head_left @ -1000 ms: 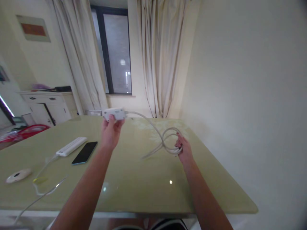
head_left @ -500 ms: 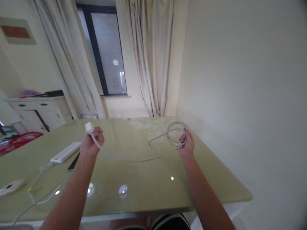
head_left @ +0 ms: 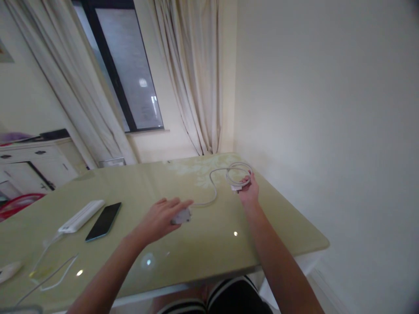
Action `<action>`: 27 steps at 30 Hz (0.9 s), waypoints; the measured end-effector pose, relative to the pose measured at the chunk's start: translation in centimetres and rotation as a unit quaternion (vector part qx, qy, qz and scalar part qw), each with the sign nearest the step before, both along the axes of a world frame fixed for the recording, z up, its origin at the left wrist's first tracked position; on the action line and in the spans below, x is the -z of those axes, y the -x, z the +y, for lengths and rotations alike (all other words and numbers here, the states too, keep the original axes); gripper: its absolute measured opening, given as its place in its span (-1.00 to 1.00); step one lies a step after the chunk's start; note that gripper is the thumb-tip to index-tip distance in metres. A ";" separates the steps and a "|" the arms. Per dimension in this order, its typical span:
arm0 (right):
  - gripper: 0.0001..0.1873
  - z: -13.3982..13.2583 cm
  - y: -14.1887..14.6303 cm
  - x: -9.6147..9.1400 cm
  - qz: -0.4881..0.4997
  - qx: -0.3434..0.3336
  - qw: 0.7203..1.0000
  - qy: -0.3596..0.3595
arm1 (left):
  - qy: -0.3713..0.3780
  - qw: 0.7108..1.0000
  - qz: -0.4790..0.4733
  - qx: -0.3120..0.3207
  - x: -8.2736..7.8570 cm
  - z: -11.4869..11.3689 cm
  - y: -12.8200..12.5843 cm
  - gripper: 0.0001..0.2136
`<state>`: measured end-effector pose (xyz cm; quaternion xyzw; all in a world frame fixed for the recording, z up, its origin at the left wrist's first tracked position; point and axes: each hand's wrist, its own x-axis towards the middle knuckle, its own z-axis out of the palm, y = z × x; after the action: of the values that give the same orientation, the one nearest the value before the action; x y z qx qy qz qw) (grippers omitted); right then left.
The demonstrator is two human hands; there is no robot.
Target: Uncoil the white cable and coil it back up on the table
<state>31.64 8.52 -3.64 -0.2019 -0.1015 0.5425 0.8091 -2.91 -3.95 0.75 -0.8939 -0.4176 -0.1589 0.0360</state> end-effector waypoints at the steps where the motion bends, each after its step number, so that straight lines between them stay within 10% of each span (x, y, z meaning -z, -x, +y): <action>1: -0.87 0.0 0.1 0.0 -0.002 -0.005 1.000 0.002 | -0.011 0.998 0.060 0.031 1.3 0.4 -0.2 -0.37; 7: -0.79 0.4 1.1 1.0 -0.037 -0.028 0.999 0.001 | -0.005 0.996 0.075 0.052 7.1 4.4 1.9 -0.43; 16: -0.71 -0.3 5.0 1.7 -0.132 -0.097 0.986 0.021 | 0.079 0.971 0.006 -0.226 7.0 6.3 7.6 -0.33; 21: -0.64 -1.5 7.3 1.7 -0.180 -0.190 0.965 -0.028 | 0.088 0.965 -0.237 -0.070 5.4 6.9 -2.8 -0.50; 27: -0.48 -3.0 8.6 2.2 -0.273 -0.224 0.936 -0.011 | 0.179 0.842 -0.509 -0.017 6.7 7.9 -13.9 -0.84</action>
<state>23.04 5.52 -5.83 -0.3057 -0.3668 0.6323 0.6101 11.04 3.92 -5.97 -0.6708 -0.4139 -0.5131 -0.3399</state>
